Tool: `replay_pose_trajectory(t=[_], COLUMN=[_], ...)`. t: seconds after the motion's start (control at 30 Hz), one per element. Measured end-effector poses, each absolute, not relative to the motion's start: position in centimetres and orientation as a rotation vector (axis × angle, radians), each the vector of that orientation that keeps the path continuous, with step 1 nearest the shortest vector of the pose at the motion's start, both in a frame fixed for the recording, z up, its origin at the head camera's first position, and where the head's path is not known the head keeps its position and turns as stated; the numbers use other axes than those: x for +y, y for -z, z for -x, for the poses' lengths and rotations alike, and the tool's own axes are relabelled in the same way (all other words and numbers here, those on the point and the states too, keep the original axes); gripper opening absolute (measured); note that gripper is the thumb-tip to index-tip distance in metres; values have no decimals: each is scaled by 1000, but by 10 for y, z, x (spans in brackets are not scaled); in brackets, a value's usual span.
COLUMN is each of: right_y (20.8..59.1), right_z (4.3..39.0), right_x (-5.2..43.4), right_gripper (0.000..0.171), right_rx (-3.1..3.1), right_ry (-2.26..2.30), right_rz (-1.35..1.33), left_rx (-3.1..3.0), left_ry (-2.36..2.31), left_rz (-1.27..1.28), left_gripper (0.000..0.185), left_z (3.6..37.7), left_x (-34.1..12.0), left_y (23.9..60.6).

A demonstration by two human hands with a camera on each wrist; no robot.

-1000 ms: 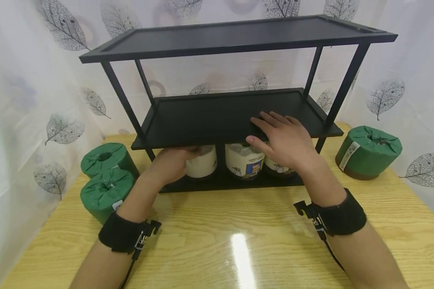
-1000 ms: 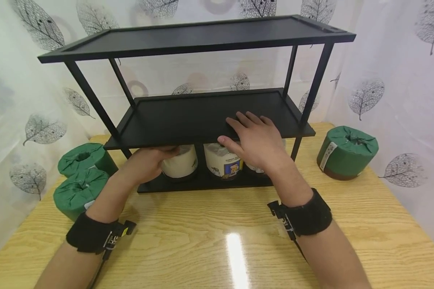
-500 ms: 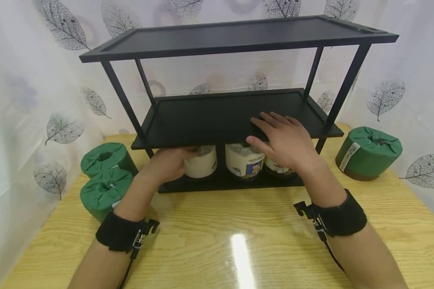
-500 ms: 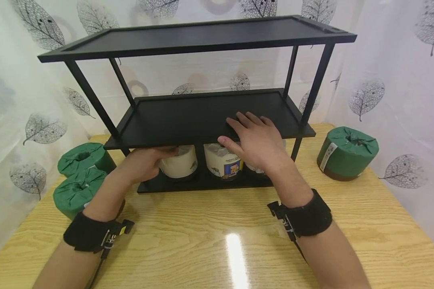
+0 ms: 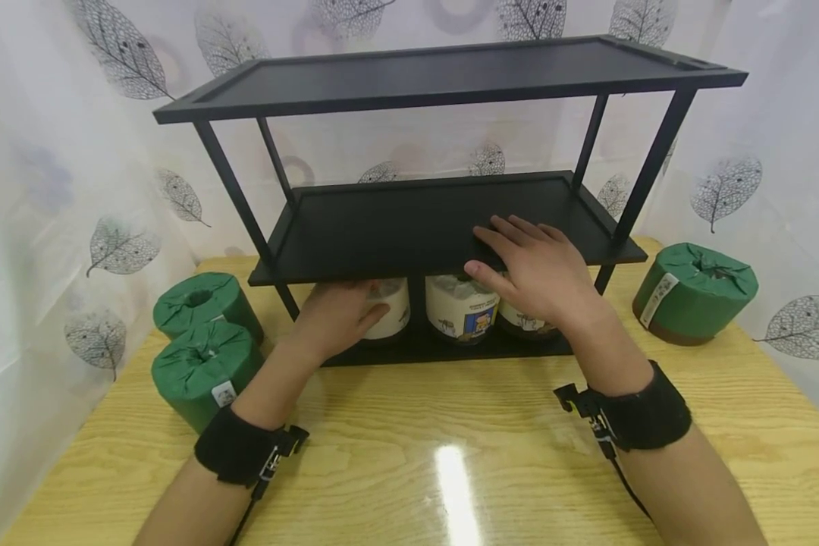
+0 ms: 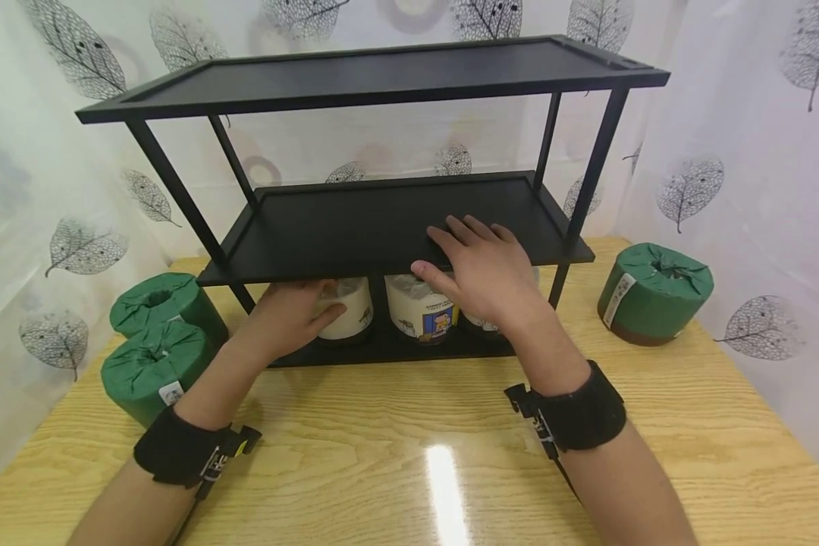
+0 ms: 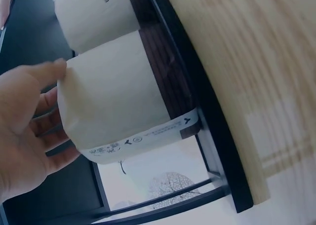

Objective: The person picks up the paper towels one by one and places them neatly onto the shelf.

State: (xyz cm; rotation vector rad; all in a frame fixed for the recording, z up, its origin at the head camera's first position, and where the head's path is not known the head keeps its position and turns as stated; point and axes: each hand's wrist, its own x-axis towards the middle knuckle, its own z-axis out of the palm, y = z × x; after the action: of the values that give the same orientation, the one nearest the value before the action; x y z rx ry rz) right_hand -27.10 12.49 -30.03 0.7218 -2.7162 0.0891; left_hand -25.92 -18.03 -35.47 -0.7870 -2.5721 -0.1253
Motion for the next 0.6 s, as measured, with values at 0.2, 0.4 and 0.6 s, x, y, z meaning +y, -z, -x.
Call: replay_pose_trajectory(t=[0.2, 0.4, 0.6], right_y=[300, 299, 299], right_z=[272, 272, 272], right_x=[125, 125, 125], right_gripper=[66, 66, 66], right_rx=[-2716, -2729, -2731], right_ry=[-84, -77, -78], right_rz=[-728, -722, -720], left_rx=[-2432, -2488, -2644], left_ry=[73, 187, 240], left_rz=[797, 857, 876], left_gripper=[18, 10, 7], left_z=[259, 258, 260], left_x=[-179, -180, -185], left_y=[360, 353, 347])
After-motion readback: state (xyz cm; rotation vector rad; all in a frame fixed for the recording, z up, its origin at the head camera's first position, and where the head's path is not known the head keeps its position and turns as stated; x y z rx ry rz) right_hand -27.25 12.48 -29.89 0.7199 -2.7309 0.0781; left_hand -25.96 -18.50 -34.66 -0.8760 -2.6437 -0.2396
